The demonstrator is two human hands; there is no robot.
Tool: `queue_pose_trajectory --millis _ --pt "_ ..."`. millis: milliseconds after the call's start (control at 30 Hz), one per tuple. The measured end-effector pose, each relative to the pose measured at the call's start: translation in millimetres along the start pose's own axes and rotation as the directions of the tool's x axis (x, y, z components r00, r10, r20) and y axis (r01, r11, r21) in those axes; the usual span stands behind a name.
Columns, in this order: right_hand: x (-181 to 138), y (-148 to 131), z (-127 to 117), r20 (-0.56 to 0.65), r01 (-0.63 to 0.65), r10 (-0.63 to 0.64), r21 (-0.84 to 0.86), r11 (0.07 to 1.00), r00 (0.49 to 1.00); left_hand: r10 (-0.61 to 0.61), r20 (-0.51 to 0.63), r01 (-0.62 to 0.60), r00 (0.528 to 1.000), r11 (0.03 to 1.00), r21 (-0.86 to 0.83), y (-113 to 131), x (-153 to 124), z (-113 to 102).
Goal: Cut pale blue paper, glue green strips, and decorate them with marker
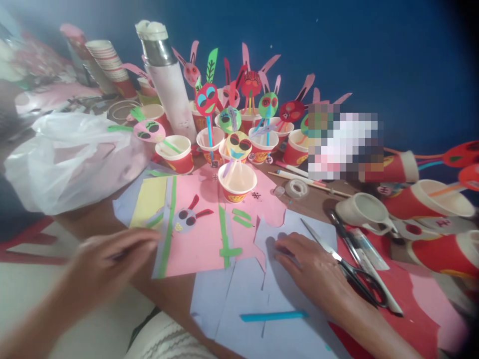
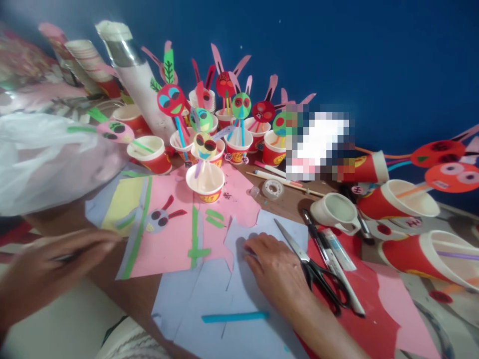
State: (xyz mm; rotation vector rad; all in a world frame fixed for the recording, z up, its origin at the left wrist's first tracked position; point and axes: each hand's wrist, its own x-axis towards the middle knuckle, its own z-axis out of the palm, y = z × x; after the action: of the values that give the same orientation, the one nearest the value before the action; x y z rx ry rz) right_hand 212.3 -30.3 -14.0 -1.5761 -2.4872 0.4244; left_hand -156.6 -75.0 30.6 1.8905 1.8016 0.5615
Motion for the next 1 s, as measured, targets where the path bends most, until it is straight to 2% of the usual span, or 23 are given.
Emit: queue_pose_trajectory --millis 33,67,100,133,233,300,367,467,567,667,767,867,1000 --pt "0.4 -0.4 -0.8 0.007 -0.010 0.010 0.010 1.000 1.000 0.007 0.064 -0.007 0.998 1.000 0.004 20.6 10.3 10.3" --pt "0.7 -0.7 -2.3 0.014 -0.022 0.022 0.029 0.999 1.000 0.040 0.179 -0.035 0.983 0.999 -0.030 38.7 19.8 21.3" --pt "0.9 -0.7 -4.3 0.022 -0.037 0.035 0.061 0.997 0.999 0.096 0.300 -0.082 0.949 0.995 -0.059 53.6 28.2 32.3" --pt "1.1 -0.2 -6.9 0.029 -0.054 0.051 0.109 0.993 0.998 0.118 0.356 -0.107 0.927 0.993 -0.050 64.7 35.3 42.6" --pt "1.4 3.4 -16.5 0.043 -0.135 0.128 0.314 0.940 0.991 0.171 0.417 -0.194 0.893 0.981 0.014 79.7 48.6 63.3" --pt "1.3 5.5 -22.9 0.079 -0.226 0.214 0.464 0.857 0.974 0.179 0.425 -0.209 0.887 0.978 0.023 82.0 52.3 67.7" --pt "0.8 4.0 -27.8 0.123 -0.310 0.296 0.592 0.744 0.947 0.135 0.441 -0.131 0.887 0.991 -0.038 85.1 52.5 67.7" --pt "-1.5 -8.9 -30.2 0.133 -0.303 0.300 0.709 0.637 0.944 0.036 0.532 0.136 0.846 0.951 -0.279 95.0 45.4 68.4" --pt "-7.8 -29.3 -25.4 0.071 -0.174 0.194 0.786 0.593 0.978 0.062 0.613 0.357 0.787 0.764 -0.537 106.2 31.7 76.2" --pt "-17.2 -45.5 -15.1 0.018 -0.080 0.120 0.840 0.537 0.993 0.076 0.643 0.475 0.762 0.610 -0.635 112.7 18.0 85.5" --pt "-25.5 -54.2 -4.7 -0.009 -0.039 0.092 0.860 0.508 0.996 0.026 0.650 0.534 0.760 0.546 -0.646 116.0 9.0 90.5" --pt "-29.0 -59.5 -0.2 -0.033 -0.008 0.072 0.865 0.502 0.997 -0.010 0.624 0.536 0.782 0.523 -0.663 119.4 5.3 93.0" --pt "-24.0 -60.4 -4.0 0.007 0.008 -0.028 0.865 0.501 1.000 -0.013 0.590 0.487 0.807 0.578 -0.654 117.4 2.9 86.7"
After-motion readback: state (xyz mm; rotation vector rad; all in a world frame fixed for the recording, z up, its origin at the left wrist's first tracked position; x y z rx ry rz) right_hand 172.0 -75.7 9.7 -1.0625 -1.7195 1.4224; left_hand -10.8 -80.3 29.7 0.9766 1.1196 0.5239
